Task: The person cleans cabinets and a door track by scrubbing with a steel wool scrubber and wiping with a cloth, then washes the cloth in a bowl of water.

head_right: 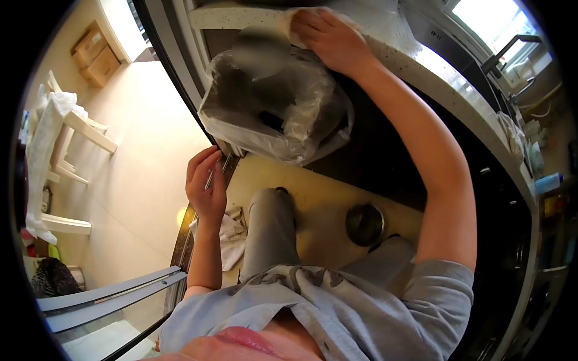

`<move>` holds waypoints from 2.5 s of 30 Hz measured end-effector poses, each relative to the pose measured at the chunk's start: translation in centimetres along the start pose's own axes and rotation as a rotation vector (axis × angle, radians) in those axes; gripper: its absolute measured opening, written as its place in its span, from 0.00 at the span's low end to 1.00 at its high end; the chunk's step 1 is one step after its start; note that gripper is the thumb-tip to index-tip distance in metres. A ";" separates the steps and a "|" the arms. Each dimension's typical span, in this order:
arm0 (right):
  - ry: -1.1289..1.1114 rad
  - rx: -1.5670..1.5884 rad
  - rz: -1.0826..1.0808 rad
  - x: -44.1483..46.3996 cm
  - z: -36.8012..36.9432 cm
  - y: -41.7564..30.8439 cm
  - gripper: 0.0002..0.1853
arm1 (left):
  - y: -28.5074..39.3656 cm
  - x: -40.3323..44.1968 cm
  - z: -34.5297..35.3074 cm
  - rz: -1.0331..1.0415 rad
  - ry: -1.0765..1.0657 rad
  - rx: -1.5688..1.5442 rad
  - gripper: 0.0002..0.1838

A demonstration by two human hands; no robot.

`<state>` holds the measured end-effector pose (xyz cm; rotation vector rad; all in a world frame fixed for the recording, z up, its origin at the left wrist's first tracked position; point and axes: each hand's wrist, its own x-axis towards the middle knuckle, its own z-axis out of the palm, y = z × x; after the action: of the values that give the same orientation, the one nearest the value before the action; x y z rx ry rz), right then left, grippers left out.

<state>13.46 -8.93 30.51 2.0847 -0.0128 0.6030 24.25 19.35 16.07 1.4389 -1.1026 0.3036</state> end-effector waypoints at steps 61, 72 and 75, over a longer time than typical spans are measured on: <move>-0.591 0.861 0.404 0.0 -2.2 -4.1 0.21 | -3.6 8.9 1.4 0.193 -0.306 0.071 0.10; -0.250 0.879 0.513 -4.7 -0.5 -4.6 0.17 | -5.6 4.0 3.0 -0.262 0.036 -0.063 0.41; -0.180 1.001 0.780 -8.1 -3.8 -4.9 0.16 | -8.0 0.4 4.9 -0.956 0.031 -0.868 0.42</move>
<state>5.94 -4.95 24.90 3.1089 -0.8053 1.0091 28.43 13.34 10.21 0.9911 -0.3172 -0.7479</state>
